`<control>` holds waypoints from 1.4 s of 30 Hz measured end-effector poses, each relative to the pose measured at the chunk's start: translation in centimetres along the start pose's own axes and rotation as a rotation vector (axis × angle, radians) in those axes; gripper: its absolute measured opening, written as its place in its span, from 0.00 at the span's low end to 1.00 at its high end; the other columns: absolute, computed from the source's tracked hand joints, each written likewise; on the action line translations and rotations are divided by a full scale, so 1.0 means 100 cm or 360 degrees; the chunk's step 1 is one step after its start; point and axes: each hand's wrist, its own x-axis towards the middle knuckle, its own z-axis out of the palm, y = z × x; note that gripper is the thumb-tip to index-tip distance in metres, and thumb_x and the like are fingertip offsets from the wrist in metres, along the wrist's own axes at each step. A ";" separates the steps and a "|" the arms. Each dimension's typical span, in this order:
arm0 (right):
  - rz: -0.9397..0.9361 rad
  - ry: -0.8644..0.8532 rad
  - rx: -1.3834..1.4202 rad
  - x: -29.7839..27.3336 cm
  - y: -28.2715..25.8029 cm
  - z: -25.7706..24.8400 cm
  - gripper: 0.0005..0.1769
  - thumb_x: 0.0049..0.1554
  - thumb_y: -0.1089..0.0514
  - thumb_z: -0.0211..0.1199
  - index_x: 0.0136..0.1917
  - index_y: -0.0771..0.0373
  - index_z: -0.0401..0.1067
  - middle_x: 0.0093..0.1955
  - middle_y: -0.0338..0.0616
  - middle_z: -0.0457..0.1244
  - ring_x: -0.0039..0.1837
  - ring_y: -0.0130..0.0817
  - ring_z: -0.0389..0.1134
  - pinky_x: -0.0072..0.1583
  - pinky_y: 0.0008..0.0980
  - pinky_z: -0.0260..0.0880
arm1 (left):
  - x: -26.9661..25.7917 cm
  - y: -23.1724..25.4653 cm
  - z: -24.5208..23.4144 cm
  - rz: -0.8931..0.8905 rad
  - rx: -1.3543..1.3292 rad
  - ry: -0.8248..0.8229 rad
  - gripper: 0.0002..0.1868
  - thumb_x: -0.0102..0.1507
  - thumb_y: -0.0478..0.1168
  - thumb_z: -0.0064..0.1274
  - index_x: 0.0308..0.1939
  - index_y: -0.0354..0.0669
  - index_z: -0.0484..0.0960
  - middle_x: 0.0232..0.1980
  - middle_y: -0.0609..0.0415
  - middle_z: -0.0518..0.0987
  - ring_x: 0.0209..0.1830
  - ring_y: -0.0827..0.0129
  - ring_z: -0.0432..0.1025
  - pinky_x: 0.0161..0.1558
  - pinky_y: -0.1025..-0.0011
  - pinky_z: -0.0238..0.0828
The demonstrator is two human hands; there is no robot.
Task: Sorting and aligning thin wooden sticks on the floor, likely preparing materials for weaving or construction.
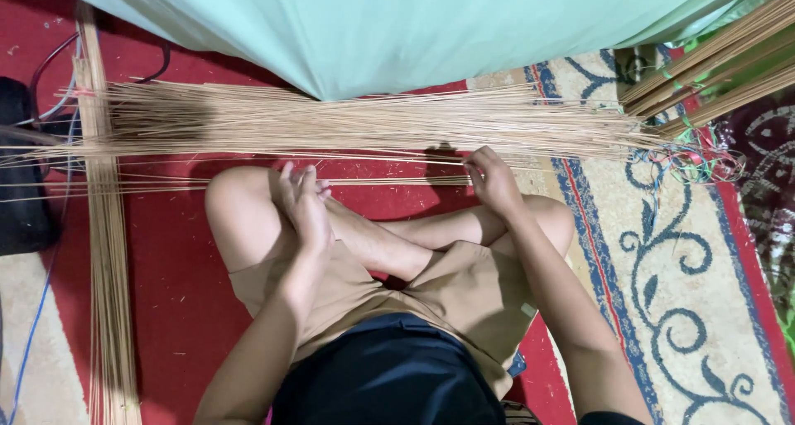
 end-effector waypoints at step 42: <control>0.0293 -0.0781 -0.0634 -0.002 0.029 0.078 0.11 0.62 0.53 0.41 0.55 0.51 0.63 0.53 0.44 0.62 0.64 0.48 0.65 0.62 0.53 0.63 | 0.044 -0.129 0.062 0.1809 0.2424 -0.1316 0.13 0.66 0.35 0.46 0.53 0.46 0.79 0.45 0.50 0.72 0.53 0.58 0.65 0.54 0.59 0.58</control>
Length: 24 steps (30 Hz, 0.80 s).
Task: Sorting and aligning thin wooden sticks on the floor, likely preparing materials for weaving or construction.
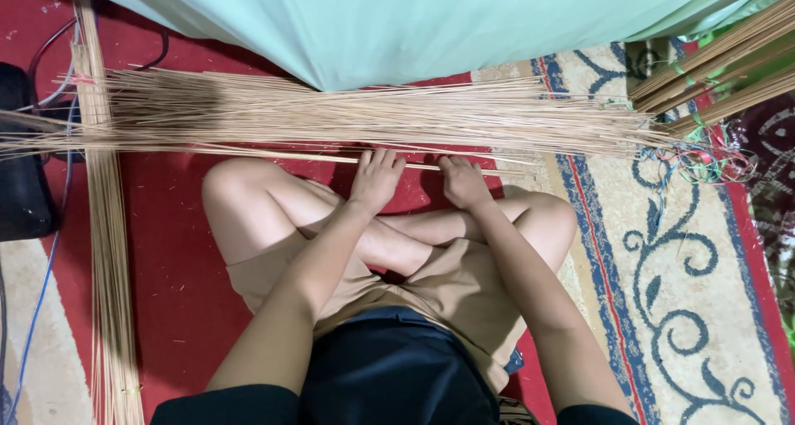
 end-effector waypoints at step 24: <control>0.0062 0.0406 0.0013 -0.005 0.013 0.003 0.11 0.58 0.53 0.47 0.47 0.54 0.70 0.47 0.44 0.66 0.58 0.46 0.68 0.60 0.48 0.61 | -0.007 0.007 -0.017 -0.0230 0.0084 0.0242 0.14 0.59 0.50 0.48 0.42 0.47 0.73 0.41 0.51 0.68 0.46 0.57 0.64 0.51 0.59 0.58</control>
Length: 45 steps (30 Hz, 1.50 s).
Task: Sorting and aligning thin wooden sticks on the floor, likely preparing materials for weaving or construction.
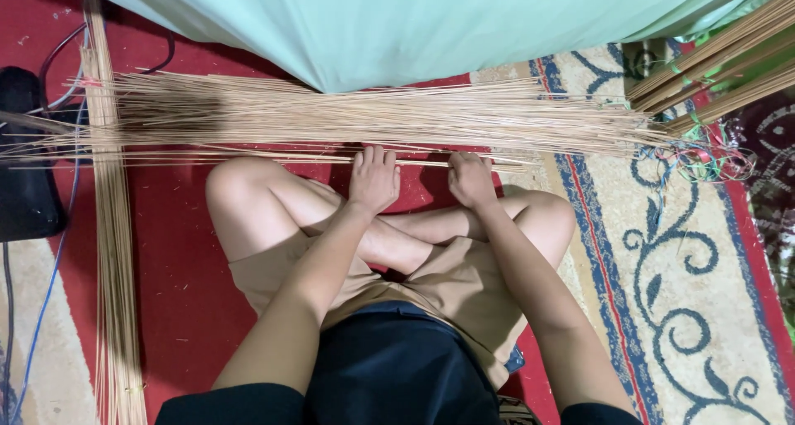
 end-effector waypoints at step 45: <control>0.0807 0.0646 0.1227 -0.033 0.072 -0.071 0.15 0.68 0.45 0.52 0.51 0.48 0.77 0.50 0.35 0.72 0.57 0.32 0.73 0.62 0.31 0.68 | -0.008 -0.013 -0.013 0.0412 0.0041 0.0382 0.13 0.65 0.51 0.48 0.37 0.47 0.72 0.33 0.54 0.68 0.38 0.58 0.66 0.40 0.61 0.59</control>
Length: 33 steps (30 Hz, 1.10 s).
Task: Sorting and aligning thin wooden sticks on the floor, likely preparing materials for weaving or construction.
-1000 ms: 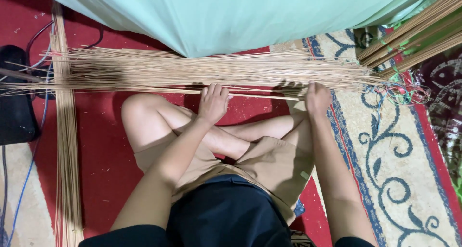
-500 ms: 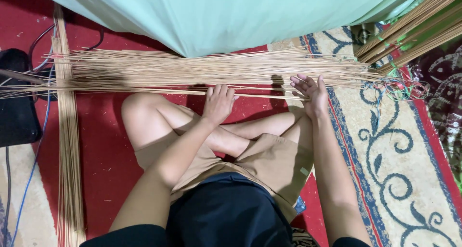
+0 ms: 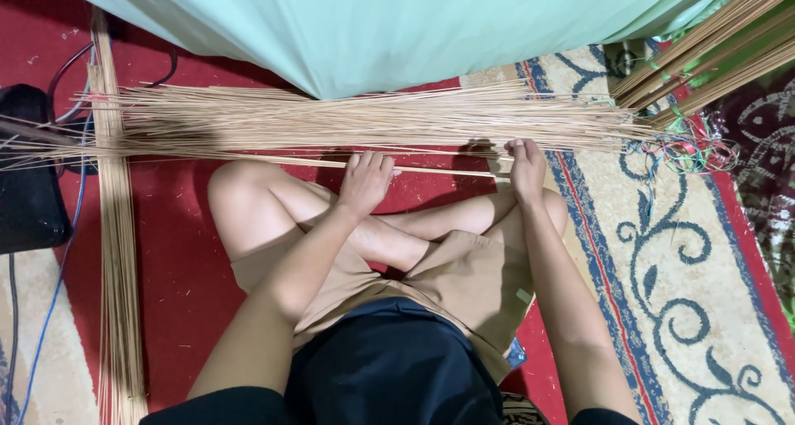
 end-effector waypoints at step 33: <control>-0.0830 -0.0760 -0.0871 -0.043 -0.039 0.067 0.09 0.66 0.53 0.50 0.56 0.52 0.69 0.48 0.44 0.62 0.59 0.48 0.63 0.66 0.51 0.57 | 0.005 0.004 0.004 0.0145 -0.0020 0.0106 0.15 0.68 0.38 0.41 0.55 0.43 0.77 0.40 0.50 0.70 0.43 0.57 0.67 0.47 0.61 0.64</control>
